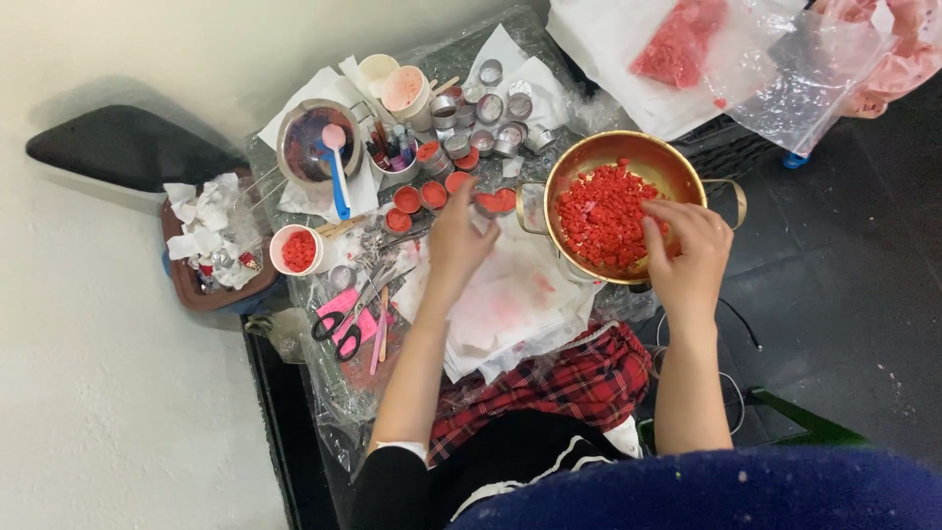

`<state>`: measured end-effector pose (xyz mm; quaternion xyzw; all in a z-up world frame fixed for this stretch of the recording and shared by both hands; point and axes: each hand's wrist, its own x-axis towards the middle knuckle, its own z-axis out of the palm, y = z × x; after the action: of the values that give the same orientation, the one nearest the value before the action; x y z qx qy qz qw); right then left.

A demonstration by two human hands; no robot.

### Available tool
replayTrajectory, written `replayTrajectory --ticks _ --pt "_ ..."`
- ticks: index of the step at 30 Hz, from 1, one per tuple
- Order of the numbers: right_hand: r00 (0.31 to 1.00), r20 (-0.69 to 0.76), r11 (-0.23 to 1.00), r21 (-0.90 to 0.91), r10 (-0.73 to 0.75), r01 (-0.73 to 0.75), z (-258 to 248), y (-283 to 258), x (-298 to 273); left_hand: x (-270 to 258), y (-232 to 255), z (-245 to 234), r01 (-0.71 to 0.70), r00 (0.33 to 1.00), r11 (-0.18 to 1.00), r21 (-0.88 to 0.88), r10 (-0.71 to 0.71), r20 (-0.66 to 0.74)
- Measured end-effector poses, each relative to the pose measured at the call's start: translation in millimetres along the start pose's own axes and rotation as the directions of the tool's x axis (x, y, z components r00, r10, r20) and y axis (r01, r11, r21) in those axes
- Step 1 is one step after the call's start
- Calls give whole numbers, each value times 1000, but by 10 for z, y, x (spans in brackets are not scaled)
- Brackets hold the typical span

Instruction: The person is preparing wax melts by sorting red wax pieces and placing them into metal tins.

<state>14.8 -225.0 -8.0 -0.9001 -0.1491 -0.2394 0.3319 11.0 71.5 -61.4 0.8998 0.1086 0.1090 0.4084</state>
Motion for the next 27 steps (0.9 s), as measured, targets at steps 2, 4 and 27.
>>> replayTrajectory --ticks 2,4,27 --pt "1000 15 1000 2 16 -16 -19 -9 0 55 -78 222 -72 995 997 43 74 -63" --pt "999 27 999 6 31 -31 -45 -9 -6 93 -100 363 -141 981 986 90 152 -124" --pt "999 -43 998 65 -6 9 -138 -12 -63 -187 -35 181 -201 924 935 292 279 -260"
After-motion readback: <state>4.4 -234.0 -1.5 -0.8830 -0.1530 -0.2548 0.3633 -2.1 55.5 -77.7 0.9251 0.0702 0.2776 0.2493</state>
